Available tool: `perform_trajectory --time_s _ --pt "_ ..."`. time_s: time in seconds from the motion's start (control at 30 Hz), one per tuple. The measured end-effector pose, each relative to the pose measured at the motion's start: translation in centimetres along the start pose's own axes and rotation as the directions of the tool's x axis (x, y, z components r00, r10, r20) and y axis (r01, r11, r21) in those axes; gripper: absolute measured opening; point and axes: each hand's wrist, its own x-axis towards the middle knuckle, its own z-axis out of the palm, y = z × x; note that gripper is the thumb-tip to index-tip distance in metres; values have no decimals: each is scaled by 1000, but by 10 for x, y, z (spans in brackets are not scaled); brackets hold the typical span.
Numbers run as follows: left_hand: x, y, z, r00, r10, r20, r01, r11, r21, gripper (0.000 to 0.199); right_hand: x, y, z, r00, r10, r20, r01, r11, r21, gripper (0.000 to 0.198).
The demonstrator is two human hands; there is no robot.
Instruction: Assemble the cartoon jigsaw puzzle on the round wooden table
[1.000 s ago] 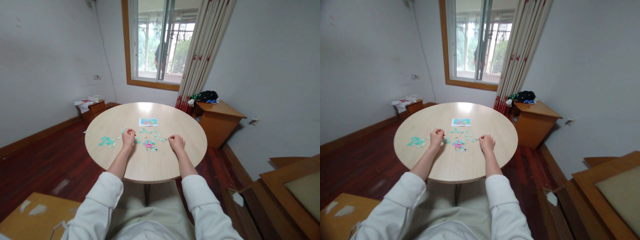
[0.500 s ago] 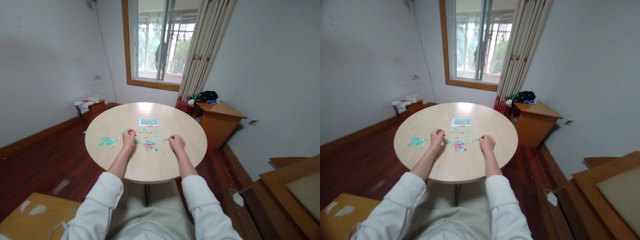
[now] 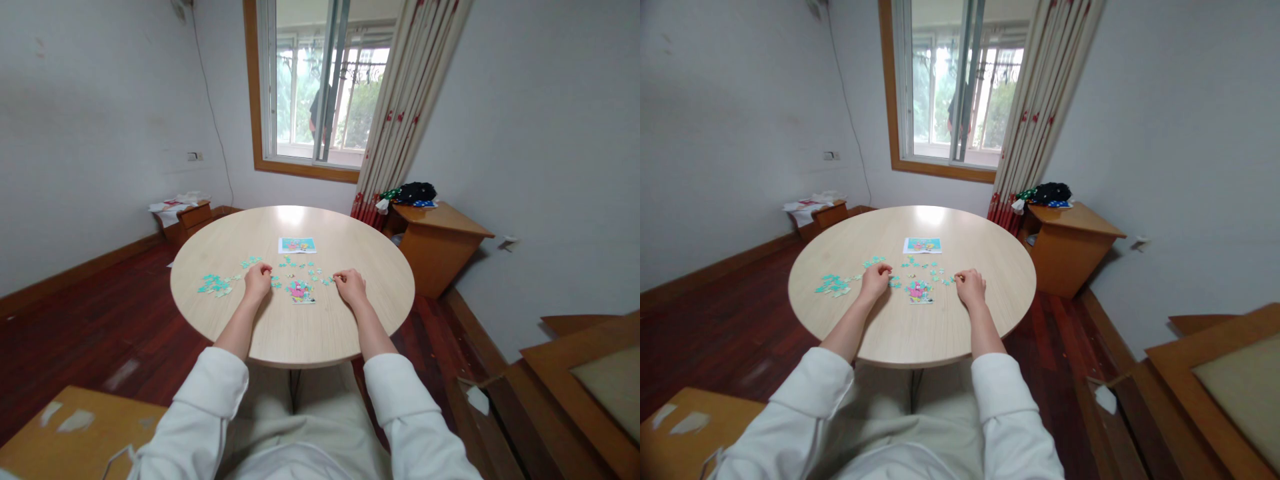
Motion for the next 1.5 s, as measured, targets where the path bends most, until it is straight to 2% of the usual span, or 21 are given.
perform_trajectory --time_s 0.23,0.4,0.6,0.77,0.93,1.0,1.1,1.23,1.37,1.5 --pt "-5 4 3 993 12 117 -16 999 34 20 -3 -2 1 994 -99 48 96 994 50 17" --pt "-7 5 3 984 37 174 -47 998 53 19 -1 0 2 995 -94 26 92 993 76 20" --pt "-7 7 3 984 34 176 -44 998 49 18 4 6 6 998 21 -61 -13 991 135 33" --pt "-8 10 1 979 22 203 -49 991 127 17 4 7 9 999 -37 -32 40 993 109 32" --pt "-13 17 1 965 63 256 -117 972 205 24 6 10 13 997 -60 -43 65 991 120 33" --pt "-16 22 1 951 112 287 -172 967 190 24 8 12 15 997 -64 -47 69 989 129 34" --pt "-23 28 3 902 178 393 -241 964 116 25 9 14 17 997 -63 -41 68 988 137 34" --pt "-30 34 3 819 180 545 -234 972 30 27 11 15 19 997 -67 -33 70 989 130 34" --pt "-33 37 3 800 229 554 -257 966 -27 31 10 14 19 997 -66 -36 70 991 118 34" --pt "-34 39 4 762 297 576 -370 929 11 31 10 13 18 997 -67 -35 71 990 124 34"
